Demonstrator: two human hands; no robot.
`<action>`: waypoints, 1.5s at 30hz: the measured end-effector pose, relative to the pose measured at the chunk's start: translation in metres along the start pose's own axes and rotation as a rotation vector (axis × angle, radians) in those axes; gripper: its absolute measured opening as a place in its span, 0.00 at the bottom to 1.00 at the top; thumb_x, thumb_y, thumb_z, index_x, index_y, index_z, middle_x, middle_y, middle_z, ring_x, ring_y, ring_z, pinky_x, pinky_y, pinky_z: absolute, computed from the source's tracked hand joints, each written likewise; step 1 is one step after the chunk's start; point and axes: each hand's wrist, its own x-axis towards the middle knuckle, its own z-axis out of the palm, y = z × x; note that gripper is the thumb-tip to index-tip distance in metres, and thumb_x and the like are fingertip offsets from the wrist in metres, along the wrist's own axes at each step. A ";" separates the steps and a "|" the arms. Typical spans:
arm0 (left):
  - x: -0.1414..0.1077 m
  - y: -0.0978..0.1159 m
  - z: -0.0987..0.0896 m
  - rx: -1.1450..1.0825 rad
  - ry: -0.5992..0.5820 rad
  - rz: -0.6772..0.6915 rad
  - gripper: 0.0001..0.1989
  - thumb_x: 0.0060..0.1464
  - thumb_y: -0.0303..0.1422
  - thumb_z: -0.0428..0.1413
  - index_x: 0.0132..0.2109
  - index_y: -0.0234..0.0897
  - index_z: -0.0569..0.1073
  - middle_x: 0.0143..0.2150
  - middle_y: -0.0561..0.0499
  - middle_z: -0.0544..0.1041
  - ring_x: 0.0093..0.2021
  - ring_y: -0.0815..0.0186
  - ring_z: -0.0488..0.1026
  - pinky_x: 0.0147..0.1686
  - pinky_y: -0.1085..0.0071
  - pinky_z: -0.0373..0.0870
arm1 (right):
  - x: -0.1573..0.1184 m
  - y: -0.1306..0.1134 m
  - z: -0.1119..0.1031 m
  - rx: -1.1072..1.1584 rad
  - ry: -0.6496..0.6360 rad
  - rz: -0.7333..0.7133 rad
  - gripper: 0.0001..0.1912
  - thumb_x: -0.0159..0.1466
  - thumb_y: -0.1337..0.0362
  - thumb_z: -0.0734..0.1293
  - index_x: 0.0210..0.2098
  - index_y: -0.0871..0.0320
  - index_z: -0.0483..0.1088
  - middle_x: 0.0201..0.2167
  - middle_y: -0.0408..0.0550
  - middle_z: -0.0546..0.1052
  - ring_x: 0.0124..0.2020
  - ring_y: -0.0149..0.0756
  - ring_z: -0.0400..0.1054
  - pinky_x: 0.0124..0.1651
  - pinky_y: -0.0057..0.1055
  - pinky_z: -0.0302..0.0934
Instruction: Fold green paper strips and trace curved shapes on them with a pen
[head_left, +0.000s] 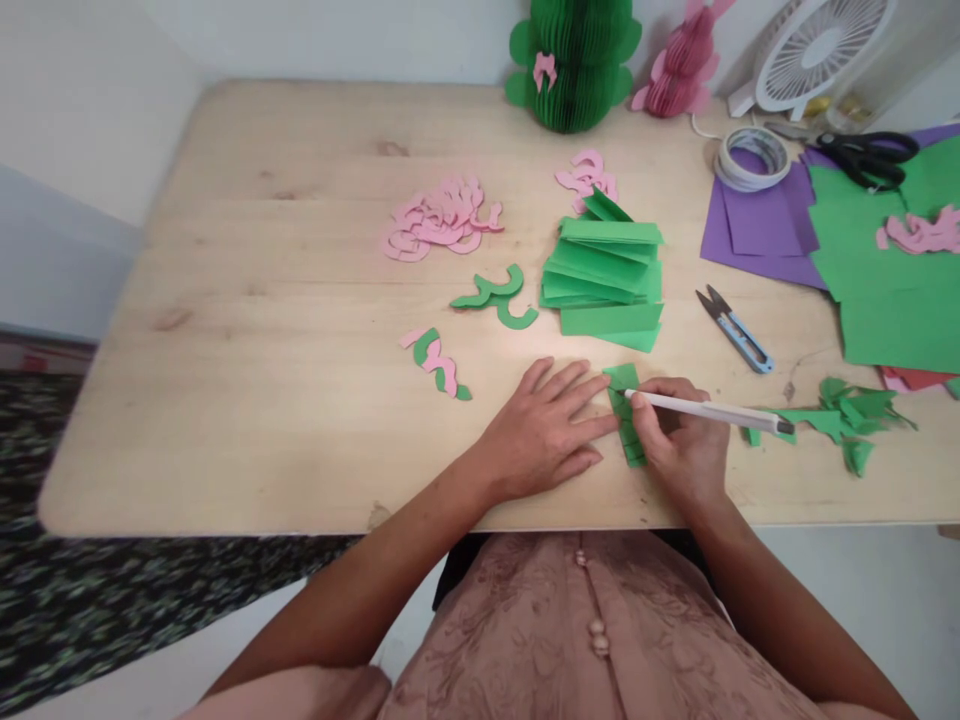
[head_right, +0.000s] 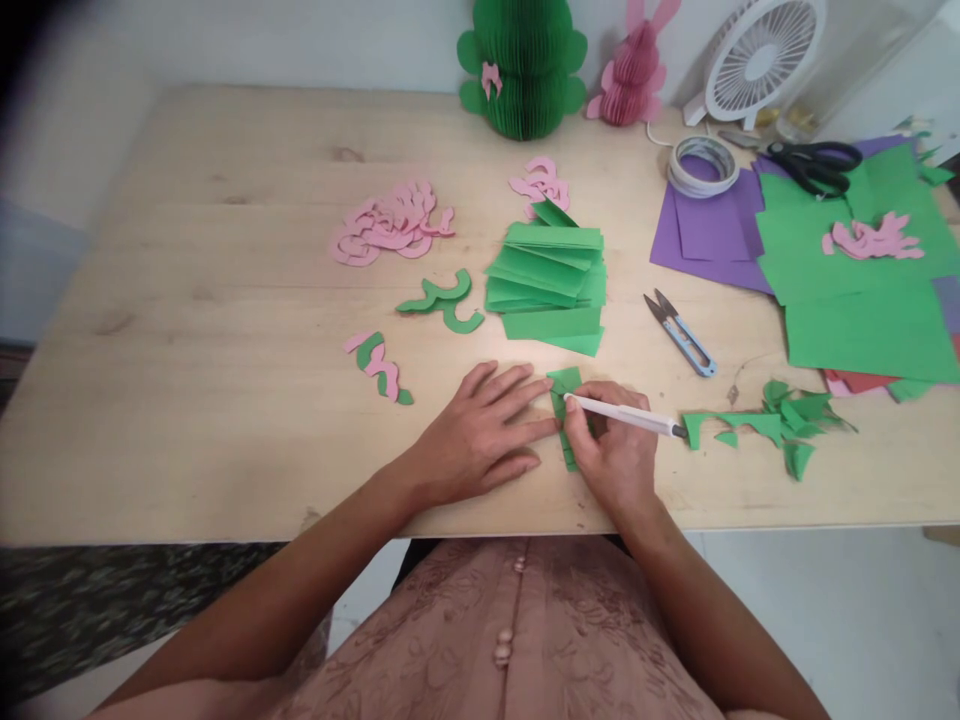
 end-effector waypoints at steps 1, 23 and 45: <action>0.000 0.000 0.000 0.001 0.001 0.000 0.21 0.64 0.42 0.50 0.61 0.47 0.67 0.67 0.44 0.62 0.67 0.49 0.54 0.64 0.45 0.47 | 0.000 0.000 0.000 -0.002 0.000 0.001 0.08 0.63 0.59 0.64 0.31 0.55 0.70 0.28 0.46 0.76 0.30 0.37 0.70 0.39 0.37 0.62; 0.000 0.000 0.000 -0.010 0.002 0.001 0.20 0.63 0.42 0.51 0.61 0.47 0.67 0.67 0.44 0.62 0.68 0.50 0.54 0.64 0.45 0.48 | -0.001 0.000 0.000 -0.003 0.009 0.008 0.07 0.62 0.59 0.64 0.31 0.55 0.70 0.28 0.46 0.77 0.31 0.38 0.70 0.39 0.38 0.63; 0.000 0.000 0.000 -0.004 0.008 0.001 0.20 0.63 0.42 0.51 0.60 0.47 0.68 0.67 0.44 0.62 0.67 0.50 0.54 0.64 0.45 0.47 | -0.002 0.000 -0.001 -0.022 0.021 0.045 0.09 0.62 0.57 0.64 0.31 0.55 0.70 0.27 0.46 0.76 0.29 0.38 0.70 0.38 0.38 0.64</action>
